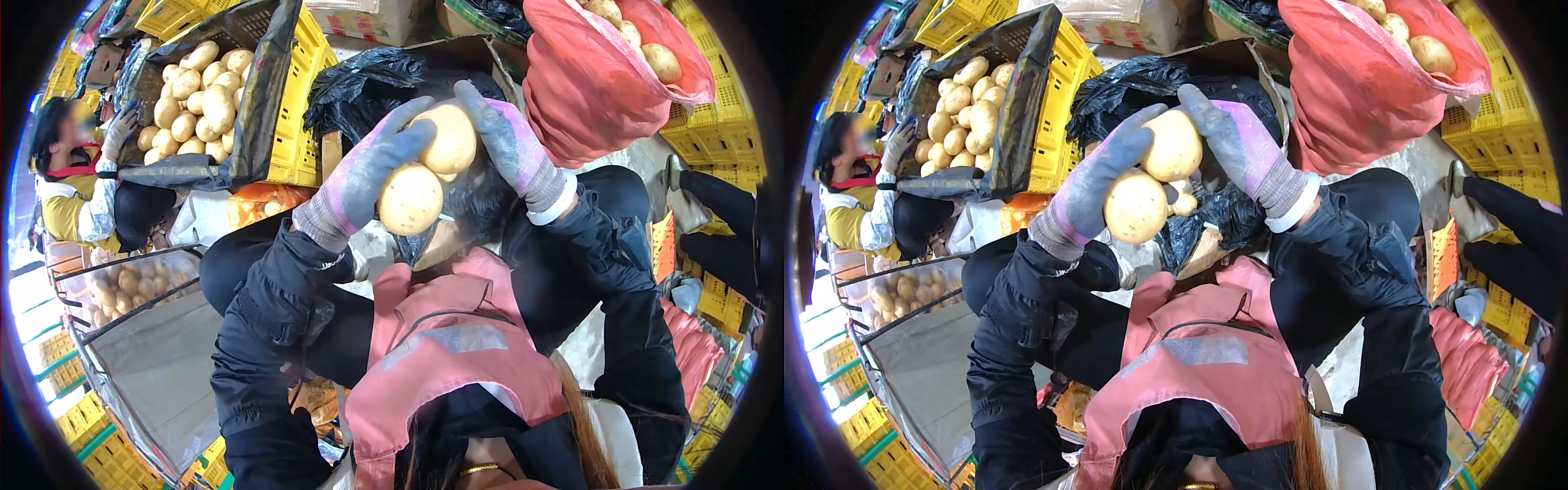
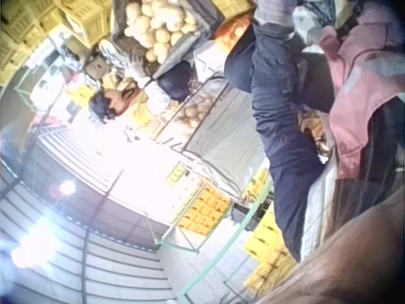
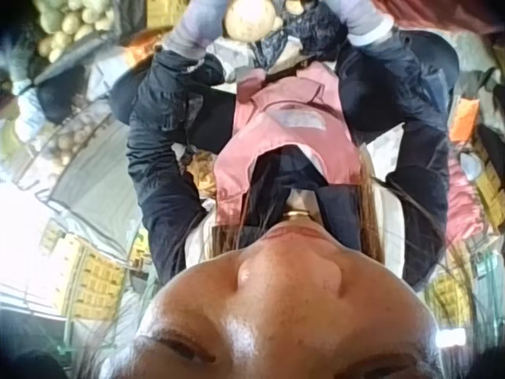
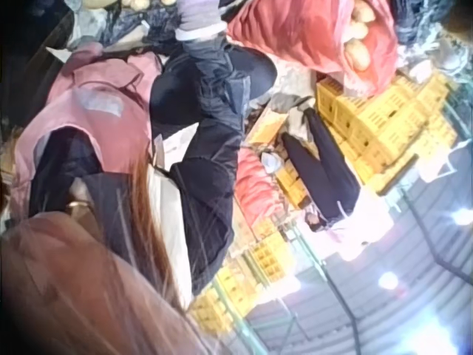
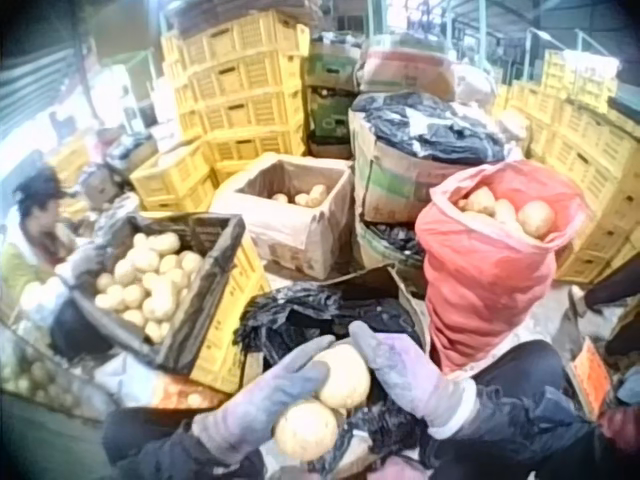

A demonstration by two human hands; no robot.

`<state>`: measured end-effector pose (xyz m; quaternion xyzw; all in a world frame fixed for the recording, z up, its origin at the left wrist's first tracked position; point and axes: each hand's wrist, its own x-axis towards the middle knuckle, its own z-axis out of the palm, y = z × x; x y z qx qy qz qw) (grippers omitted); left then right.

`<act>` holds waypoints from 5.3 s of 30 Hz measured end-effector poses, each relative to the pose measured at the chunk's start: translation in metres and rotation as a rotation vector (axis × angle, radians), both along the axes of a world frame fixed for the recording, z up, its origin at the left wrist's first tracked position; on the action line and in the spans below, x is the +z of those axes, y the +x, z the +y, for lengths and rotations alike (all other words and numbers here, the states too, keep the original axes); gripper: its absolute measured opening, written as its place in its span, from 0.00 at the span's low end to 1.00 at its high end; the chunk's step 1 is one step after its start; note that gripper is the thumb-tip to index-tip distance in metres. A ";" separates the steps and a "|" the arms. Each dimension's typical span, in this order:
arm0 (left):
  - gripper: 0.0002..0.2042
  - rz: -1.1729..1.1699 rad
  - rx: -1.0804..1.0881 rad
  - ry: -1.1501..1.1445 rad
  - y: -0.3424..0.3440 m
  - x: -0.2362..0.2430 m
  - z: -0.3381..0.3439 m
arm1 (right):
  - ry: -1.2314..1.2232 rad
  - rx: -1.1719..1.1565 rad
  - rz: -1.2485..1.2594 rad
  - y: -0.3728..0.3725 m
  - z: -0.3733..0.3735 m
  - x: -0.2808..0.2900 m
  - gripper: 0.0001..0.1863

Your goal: Sorting and inspecting potatoes from a bin into a smaller bag.

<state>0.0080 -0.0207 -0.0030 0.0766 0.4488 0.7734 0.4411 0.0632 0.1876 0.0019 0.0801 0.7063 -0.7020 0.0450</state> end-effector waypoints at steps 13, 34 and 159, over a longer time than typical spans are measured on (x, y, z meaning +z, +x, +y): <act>0.27 -0.164 0.034 0.185 -0.001 0.002 0.005 | 0.391 -0.165 0.510 0.004 -0.013 0.000 0.19; 0.21 -0.017 0.705 0.193 -0.116 0.029 -0.080 | 1.115 0.455 -0.332 -0.063 0.024 -0.335 0.17; 0.26 -0.480 0.070 0.133 0.046 0.002 0.034 | -0.565 -0.177 0.069 -0.021 0.017 -0.015 0.18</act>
